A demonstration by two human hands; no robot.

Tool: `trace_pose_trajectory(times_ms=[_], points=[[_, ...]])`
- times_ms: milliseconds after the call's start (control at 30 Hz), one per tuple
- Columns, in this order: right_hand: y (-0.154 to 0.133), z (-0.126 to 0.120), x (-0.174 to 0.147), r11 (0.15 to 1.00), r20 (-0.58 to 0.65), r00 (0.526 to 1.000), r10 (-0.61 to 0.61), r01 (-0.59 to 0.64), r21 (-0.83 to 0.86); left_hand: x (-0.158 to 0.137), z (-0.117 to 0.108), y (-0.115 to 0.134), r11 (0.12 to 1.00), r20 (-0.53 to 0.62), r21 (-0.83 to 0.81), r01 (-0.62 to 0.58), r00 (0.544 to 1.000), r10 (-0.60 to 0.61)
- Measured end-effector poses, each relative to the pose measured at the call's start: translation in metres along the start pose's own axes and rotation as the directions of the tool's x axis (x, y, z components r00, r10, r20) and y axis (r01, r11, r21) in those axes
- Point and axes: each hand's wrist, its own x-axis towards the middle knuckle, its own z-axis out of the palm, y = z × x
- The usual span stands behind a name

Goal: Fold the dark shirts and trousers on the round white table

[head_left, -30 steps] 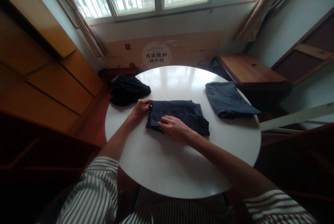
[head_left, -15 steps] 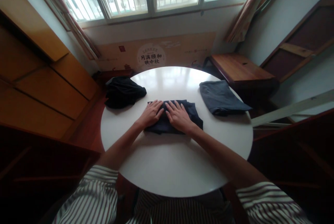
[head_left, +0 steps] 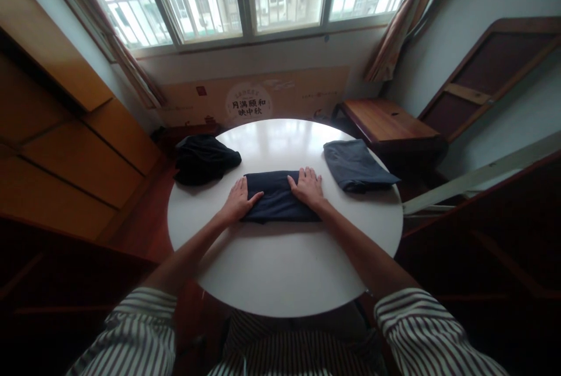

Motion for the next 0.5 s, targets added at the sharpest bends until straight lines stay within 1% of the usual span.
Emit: trace_pose_trajectory(times_ms=[67, 100, 133, 167, 200, 233, 267, 300, 333, 400, 433, 467, 500], points=[[0.004, -0.004, 0.004, 1.0, -0.021, 1.0, -0.023, 0.023, 0.019, 0.001, -0.003, 0.002, 0.99, -0.086, -0.133, 0.049, 0.994, -0.061], [0.006, -0.007, 0.006, 0.999, -0.032, 0.999, -0.038, 0.039, 0.03, 0.002, -0.005, 0.004, 0.969, -0.108, -0.232, 0.086, 0.988, -0.113], [0.009, -0.01, 0.008, 0.998, -0.04, 0.998, -0.051, 0.053, 0.041, 0.004, -0.008, 0.006, 0.931, -0.098, -0.341, 0.129, 0.98, -0.171], [0.013, -0.013, 0.011, 0.997, -0.042, 0.997, -0.059, 0.062, 0.054, 0.007, -0.012, 0.008, 0.877, -0.048, -0.451, 0.168, 0.976, -0.212], [0.016, -0.016, 0.013, 0.996, -0.04, 0.998, -0.058, 0.061, 0.07, 0.009, -0.016, 0.011, 0.815, 0.033, -0.544, 0.198, 0.976, -0.215], [0.019, -0.02, 0.015, 0.995, -0.032, 0.998, -0.051, 0.054, 0.089, 0.01, -0.02, 0.014, 0.761, 0.117, -0.612, 0.212, 0.977, -0.178], [0.023, -0.023, 0.017, 0.992, -0.02, 0.999, -0.047, 0.049, 0.115, 0.011, -0.024, 0.016, 0.729, 0.173, -0.655, 0.197, 0.979, -0.109], [0.026, -0.028, 0.019, 0.988, -0.007, 0.998, -0.057, 0.058, 0.147, 0.011, -0.029, 0.019, 0.719, 0.188, -0.679, 0.149, 0.982, -0.026], [0.029, -0.034, 0.02, 0.979, 0.005, 0.996, -0.091, 0.089, 0.183, 0.009, -0.034, 0.023, 0.723, 0.165, -0.687, 0.074, 0.985, 0.057], [0.031, -0.049, 0.021, 0.939, 0.023, 0.972, -0.233, 0.219, 0.264, 0.003, -0.046, 0.032, 0.756, 0.054, -0.645, -0.116, 0.979, 0.197], [0.031, -0.059, 0.02, 0.902, 0.027, 0.945, -0.325, 0.301, 0.308, 0.0, -0.052, 0.038, 0.774, 0.009, -0.599, -0.206, 0.965, 0.264], [0.029, -0.07, 0.019, 0.855, 0.029, 0.909, -0.417, 0.381, 0.352, -0.004, -0.059, 0.045, 0.785, -0.011, -0.551, -0.284, 0.943, 0.333], [0.025, -0.082, 0.016, 0.802, 0.04, 0.865, -0.5, 0.445, 0.397, -0.008, -0.066, 0.053, 0.791, -0.007, -0.504, -0.348, 0.917, 0.399]])
